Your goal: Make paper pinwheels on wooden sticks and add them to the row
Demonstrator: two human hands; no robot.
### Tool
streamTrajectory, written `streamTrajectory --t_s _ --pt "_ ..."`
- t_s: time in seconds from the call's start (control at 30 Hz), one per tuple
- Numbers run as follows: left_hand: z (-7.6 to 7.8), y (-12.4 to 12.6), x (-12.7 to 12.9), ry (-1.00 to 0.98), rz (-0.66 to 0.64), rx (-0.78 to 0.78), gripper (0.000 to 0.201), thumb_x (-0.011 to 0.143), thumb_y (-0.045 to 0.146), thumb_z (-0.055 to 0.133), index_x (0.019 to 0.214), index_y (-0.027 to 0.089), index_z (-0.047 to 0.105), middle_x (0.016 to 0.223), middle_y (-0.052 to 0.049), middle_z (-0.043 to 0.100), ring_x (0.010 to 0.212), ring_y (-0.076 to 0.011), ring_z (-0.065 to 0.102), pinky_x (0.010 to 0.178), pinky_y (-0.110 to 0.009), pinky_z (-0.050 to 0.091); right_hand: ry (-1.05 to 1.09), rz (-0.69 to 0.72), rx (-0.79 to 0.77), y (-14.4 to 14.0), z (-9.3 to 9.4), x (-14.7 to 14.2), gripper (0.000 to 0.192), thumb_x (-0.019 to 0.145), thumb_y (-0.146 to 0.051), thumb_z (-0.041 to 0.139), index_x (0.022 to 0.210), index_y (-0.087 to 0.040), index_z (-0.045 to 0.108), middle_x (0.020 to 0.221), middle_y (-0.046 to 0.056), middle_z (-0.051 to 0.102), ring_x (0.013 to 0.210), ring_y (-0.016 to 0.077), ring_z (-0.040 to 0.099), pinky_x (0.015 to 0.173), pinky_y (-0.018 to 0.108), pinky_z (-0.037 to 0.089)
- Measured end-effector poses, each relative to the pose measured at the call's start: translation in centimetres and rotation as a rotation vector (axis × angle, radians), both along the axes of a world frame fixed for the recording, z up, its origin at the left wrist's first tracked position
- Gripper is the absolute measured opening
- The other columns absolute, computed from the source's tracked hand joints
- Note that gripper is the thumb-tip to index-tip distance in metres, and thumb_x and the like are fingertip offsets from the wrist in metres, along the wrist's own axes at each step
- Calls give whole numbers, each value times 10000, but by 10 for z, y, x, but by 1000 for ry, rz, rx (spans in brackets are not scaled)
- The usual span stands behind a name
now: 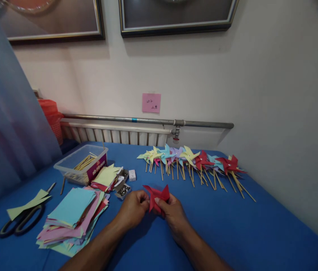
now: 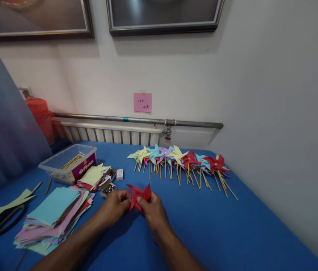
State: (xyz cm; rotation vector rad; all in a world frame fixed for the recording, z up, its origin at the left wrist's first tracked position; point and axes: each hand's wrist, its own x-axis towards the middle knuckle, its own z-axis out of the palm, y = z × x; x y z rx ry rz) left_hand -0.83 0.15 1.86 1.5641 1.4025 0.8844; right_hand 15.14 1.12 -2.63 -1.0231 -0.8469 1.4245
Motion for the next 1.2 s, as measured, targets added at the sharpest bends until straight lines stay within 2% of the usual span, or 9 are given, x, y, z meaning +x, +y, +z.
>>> streamTrajectory --t_s 0.2,0.4,0.57,0.83,1.2 --pt "1 0 1 -39 -14 -53 124 769 133 527 672 197 569 580 59 485 548 -115 396 545 -254 279 0 31 25 -2 0 1 386 594 -412 941 851 -177 775 739 28 762 617 173 626 636 297 495" --pt "0 0 1 -42 -2 -23 126 759 122 553 659 196 572 589 53 500 565 -118 409 556 -245 289 1 -11 2 4 -8 0 408 562 -397 951 856 -176 773 768 48 783 656 202 664 658 318 517" --pt "1 -1 2 -7 4 -3 130 765 122 554 659 193 576 576 55 495 562 -119 399 554 -245 285 -8 21 6 2 -7 1 394 605 -392 932 889 -169 777 779 42 782 674 193 671 666 301 513" --pt "0 0 3 11 4 3 132 772 130 533 664 196 569 581 56 492 570 -122 407 563 -248 286 15 11 19 6 -12 0 448 569 -420 941 897 -174 759 773 30 772 663 193 665 663 312 534" --pt "-2 -1 2 4 -5 31 123 763 139 525 667 199 571 591 51 494 575 -126 409 560 -256 286 48 34 15 -1 4 1 432 580 -367 958 915 -176 764 771 14 763 643 171 653 634 284 522"
